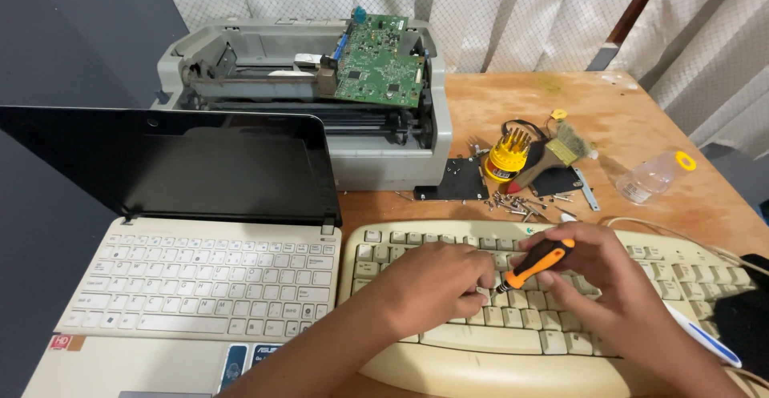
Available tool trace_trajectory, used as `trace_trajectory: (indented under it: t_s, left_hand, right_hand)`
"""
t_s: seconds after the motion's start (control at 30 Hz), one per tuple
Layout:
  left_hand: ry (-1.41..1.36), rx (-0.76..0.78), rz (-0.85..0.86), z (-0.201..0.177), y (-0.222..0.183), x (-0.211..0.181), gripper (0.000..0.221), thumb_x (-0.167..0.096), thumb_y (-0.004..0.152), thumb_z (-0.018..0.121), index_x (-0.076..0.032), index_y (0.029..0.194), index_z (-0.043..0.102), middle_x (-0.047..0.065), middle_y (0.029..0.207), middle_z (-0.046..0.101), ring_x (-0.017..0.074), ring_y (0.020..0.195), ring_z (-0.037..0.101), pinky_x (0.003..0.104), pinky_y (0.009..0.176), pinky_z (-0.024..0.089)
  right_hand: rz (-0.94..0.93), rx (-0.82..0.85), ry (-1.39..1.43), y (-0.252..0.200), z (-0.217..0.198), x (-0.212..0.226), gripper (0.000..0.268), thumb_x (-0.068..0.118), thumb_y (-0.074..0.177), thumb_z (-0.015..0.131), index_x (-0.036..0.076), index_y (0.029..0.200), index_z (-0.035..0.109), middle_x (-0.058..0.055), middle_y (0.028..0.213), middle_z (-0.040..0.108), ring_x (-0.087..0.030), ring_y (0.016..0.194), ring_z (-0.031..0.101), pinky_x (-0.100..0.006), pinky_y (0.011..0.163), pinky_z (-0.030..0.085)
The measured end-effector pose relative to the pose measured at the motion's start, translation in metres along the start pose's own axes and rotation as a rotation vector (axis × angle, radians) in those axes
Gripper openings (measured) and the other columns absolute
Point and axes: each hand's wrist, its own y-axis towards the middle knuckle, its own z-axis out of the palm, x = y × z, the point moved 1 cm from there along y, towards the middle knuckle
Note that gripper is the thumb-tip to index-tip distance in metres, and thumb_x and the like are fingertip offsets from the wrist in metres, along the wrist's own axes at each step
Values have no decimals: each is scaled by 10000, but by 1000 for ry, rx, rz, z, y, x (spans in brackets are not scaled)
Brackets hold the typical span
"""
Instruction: Repairing and cleaning a computer keyboard using a screwdriver and a toothbrush
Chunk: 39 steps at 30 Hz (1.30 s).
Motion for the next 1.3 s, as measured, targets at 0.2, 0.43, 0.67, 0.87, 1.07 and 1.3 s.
trace_trajectory:
  t_s: [0.2,0.43,0.67,0.87,1.07,1.3]
  left_hand:
    - [-3,-41,39,5,1,3,185,-241,901,638,-127,1043,668,62,1063,730,326,946,680,468,762,484]
    - [-32,10,-1,1,1,2,154,-223,891,651,-139,1020,644,36,991,716,287,871,672,450,711,478]
    - [15,-11,36,4,2,4,209,-219,890,611,-130,1069,672,70,1069,737,330,919,682,481,748,482]
    - [38,-2,46,4,1,3,216,-241,911,582,-129,1083,651,80,1093,717,339,954,675,493,779,480]
    - [29,44,30,2,3,1,226,-313,973,625,-124,1098,632,81,1100,703,331,960,675,482,797,474]
    - [64,13,23,10,5,3,187,-302,976,626,-142,1072,625,78,1059,703,334,963,675,477,840,476]
  right_hand:
    - [-57,6,-318,-3,-8,2,498,63,818,754,154,1260,546,-52,1196,783,-150,1124,788,-290,914,604]
    - [-121,178,-1048,1,-30,9,320,379,770,744,294,1063,647,144,999,763,-154,940,684,-391,932,407]
    - [-122,269,-1041,-2,-23,-23,217,474,875,680,400,1069,742,188,949,757,-94,901,695,-360,749,410]
    - [-85,167,-1049,-20,-17,-45,183,474,868,671,452,1040,730,214,1088,690,-31,1029,636,-373,799,324]
    - [215,98,-967,-31,-9,-42,201,524,865,639,499,1030,750,274,1033,735,17,1044,663,-377,852,292]
    - [436,71,-850,-36,-4,-32,222,513,842,681,449,1010,810,264,1064,818,0,1101,721,-352,935,326]
